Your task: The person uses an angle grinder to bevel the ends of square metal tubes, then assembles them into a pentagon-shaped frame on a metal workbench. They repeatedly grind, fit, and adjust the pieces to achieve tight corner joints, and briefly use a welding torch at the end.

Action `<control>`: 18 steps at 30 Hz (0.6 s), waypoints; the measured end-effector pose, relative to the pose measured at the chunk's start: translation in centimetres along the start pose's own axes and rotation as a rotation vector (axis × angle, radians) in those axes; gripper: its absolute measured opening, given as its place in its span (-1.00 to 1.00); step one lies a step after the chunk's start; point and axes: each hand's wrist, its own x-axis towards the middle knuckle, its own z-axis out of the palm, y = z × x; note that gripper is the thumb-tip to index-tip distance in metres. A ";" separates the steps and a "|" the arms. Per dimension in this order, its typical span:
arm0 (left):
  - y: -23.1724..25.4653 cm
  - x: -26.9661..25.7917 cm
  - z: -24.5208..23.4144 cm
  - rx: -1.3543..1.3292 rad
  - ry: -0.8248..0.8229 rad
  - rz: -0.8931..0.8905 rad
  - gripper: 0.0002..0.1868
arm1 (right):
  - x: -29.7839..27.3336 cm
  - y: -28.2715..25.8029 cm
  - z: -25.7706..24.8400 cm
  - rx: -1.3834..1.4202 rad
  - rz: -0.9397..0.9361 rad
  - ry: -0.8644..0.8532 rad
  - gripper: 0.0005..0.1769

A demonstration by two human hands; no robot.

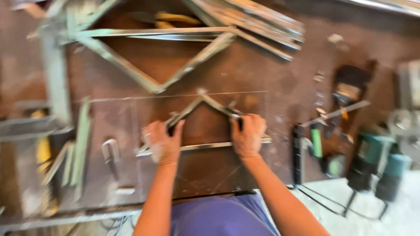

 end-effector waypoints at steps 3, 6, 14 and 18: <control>0.7 0.9 -1.2 0.049 -0.018 0.022 -0.42 | 0.7 -0.7 -0.9 0.033 0.048 -0.008 -0.69; 0.7 1.0 -1.2 0.047 0.000 0.075 -0.39 | 0.7 -0.3 -0.1 0.043 0.050 0.024 -0.68; 0.9 1.0 -0.7 0.051 0.041 0.082 -0.33 | 1.1 0.0 -0.2 0.090 0.053 0.055 -0.70; 1.0 1.2 -1.0 0.050 0.033 0.109 -0.30 | 0.9 0.0 0.0 0.131 0.062 0.065 -0.69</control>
